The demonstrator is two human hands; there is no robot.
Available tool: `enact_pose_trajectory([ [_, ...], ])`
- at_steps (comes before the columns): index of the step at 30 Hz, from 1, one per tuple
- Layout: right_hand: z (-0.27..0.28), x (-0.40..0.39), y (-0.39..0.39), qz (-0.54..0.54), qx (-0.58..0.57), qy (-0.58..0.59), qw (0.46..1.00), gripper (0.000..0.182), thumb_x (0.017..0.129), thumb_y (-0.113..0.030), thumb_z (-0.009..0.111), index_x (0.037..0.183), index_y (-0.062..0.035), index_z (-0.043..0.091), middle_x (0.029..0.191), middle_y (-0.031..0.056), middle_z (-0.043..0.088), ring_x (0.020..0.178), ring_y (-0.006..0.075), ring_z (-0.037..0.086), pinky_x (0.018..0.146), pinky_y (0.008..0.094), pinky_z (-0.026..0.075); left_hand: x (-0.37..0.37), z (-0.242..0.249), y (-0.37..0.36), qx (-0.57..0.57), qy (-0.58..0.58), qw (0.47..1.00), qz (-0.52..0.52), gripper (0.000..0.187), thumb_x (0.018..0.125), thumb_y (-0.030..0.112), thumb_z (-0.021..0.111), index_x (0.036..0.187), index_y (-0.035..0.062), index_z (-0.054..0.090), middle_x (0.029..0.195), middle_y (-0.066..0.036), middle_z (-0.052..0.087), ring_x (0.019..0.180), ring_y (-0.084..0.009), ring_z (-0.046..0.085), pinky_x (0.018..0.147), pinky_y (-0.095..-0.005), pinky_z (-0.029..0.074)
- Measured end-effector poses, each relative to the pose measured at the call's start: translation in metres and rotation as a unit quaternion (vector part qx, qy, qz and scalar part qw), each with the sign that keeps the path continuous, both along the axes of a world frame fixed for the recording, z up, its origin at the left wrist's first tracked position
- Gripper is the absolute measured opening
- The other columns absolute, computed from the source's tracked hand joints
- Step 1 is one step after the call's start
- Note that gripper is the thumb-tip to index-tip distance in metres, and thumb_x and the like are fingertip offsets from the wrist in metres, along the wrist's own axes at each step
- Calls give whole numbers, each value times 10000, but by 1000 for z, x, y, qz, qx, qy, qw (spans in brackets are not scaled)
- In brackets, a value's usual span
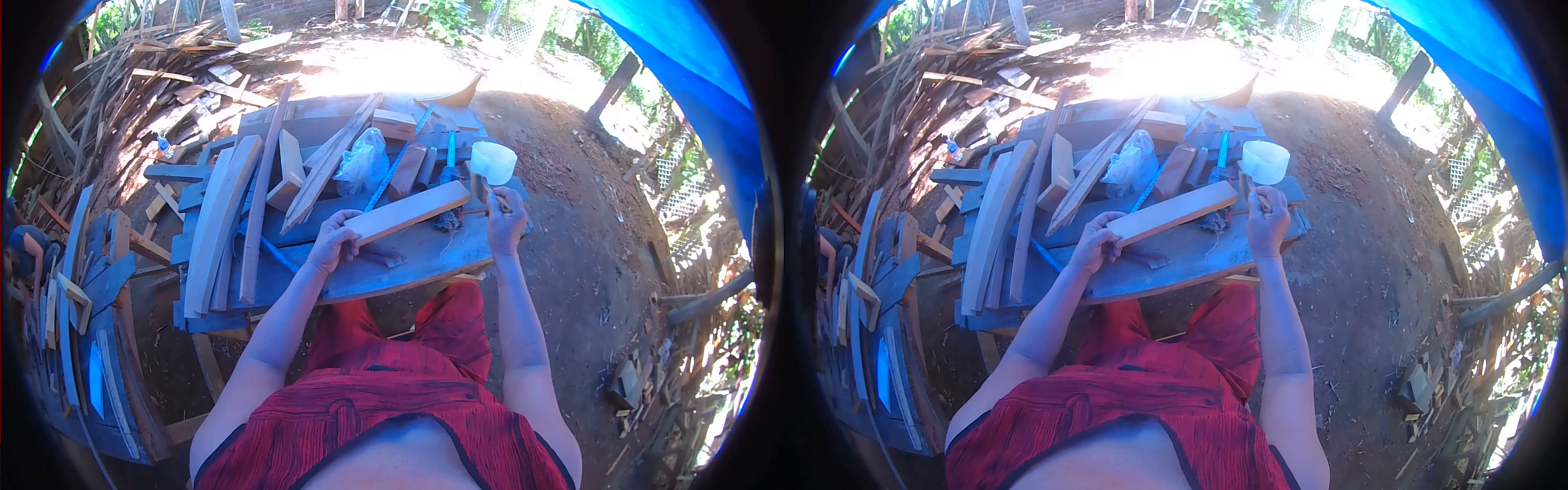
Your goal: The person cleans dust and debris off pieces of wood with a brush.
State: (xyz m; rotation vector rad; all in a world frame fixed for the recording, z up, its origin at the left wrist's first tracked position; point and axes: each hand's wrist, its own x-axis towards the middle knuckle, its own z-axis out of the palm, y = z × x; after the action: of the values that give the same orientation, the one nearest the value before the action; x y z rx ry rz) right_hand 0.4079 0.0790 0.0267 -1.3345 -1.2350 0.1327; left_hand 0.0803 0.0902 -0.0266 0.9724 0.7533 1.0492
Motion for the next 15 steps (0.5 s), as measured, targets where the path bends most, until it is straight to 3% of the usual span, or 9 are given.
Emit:
enact_pose_trajectory([
  [2,4,-9,-8,-21,39,-95,994,86,792,-26,621,875,-33,602,834,99,594,762,239,587,688,320,462,0,1,-1,-1,0,1000,0,420,686,66,549,1100,-4,532,701,-55,572,450,-95,542,360,-191,431],
  [11,17,-51,-35,48,62,-186,980,104,786,-27,626,886,-43,603,856,122,590,767,284,600,664,347,478,0,-2,1,-2,-1,1000,0,423,687,62,546,1105,-4,530,704,-58,574,448,-95,542,359,-192,434],
  [15,24,-79,-52,100,45,-157,981,96,786,5,631,876,-7,599,827,107,590,754,215,579,676,295,451,0,0,1,-8,0,1000,3,428,683,59,547,1106,-1,532,705,-60,573,447,-97,542,360,-194,439],
])
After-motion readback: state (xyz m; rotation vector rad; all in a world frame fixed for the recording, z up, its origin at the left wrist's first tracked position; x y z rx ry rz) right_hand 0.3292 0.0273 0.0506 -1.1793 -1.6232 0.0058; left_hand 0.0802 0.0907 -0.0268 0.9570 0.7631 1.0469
